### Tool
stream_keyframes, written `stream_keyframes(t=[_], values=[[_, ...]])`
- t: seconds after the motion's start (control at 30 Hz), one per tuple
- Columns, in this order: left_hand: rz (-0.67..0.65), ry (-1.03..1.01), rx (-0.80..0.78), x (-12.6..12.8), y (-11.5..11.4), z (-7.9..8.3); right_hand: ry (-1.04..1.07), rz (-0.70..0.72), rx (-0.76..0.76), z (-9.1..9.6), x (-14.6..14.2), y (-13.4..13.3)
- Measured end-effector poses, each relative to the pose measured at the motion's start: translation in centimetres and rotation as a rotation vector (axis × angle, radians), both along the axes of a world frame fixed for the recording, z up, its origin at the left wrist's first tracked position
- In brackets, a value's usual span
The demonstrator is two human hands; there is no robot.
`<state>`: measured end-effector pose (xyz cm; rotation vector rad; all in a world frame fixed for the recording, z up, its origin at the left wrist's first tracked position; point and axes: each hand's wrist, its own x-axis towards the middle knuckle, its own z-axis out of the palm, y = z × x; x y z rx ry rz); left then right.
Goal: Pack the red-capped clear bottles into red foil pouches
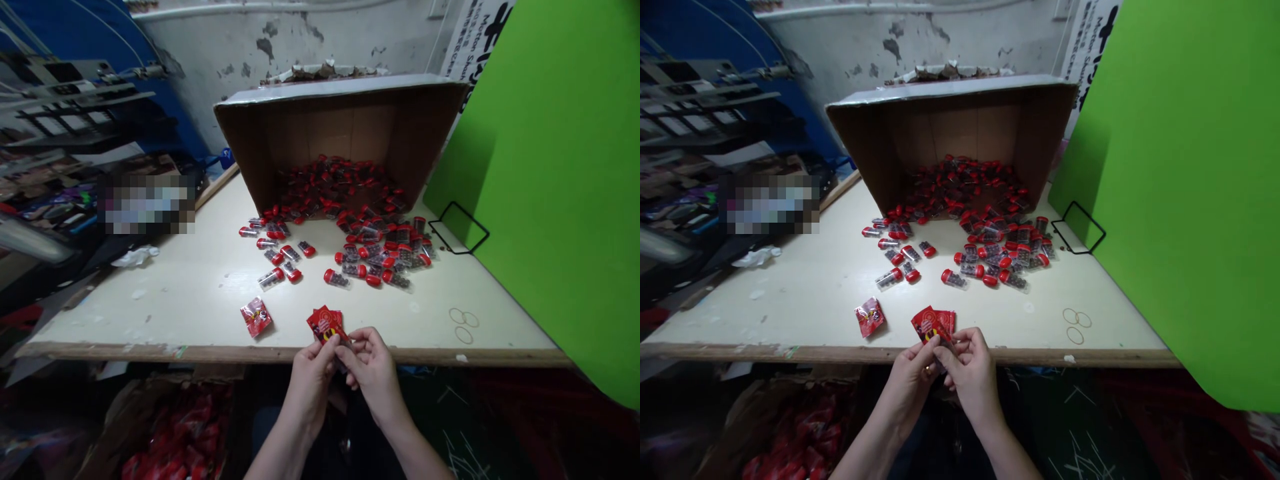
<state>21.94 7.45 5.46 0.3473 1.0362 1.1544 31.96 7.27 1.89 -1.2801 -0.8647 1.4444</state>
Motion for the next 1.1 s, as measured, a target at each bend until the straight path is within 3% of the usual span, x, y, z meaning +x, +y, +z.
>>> stream_keyframes(t=[0.07,0.17,0.27,0.47,0.87,1.0,1.1], values=[[-0.008,-0.021,-0.003,-0.2,0.1,0.1,0.055,0.035,0.014,0.0,0.1,0.1],[-0.028,-0.024,-0.030,-0.8,0.4,0.5,0.124,0.194,0.066,0.2,0.9,0.2],[-0.045,-0.064,-0.083,-1.2,0.5,0.7,0.058,0.285,0.144,0.2,2.1,0.3],[-0.048,-0.161,-0.106,-0.5,-0.5,0.9,-0.063,0.268,0.228,-0.4,2.8,1.1],[-0.021,-0.077,-0.052,0.2,-1.4,1.3,-0.116,0.273,0.276,-0.5,2.0,1.2],[0.014,0.147,-0.028,-3.1,-2.8,1.1,-0.193,0.305,0.332,0.2,3.0,2.2],[0.096,0.546,-0.099,-9.6,-5.6,-0.1,-0.516,0.191,0.395,0.7,4.4,4.9]])
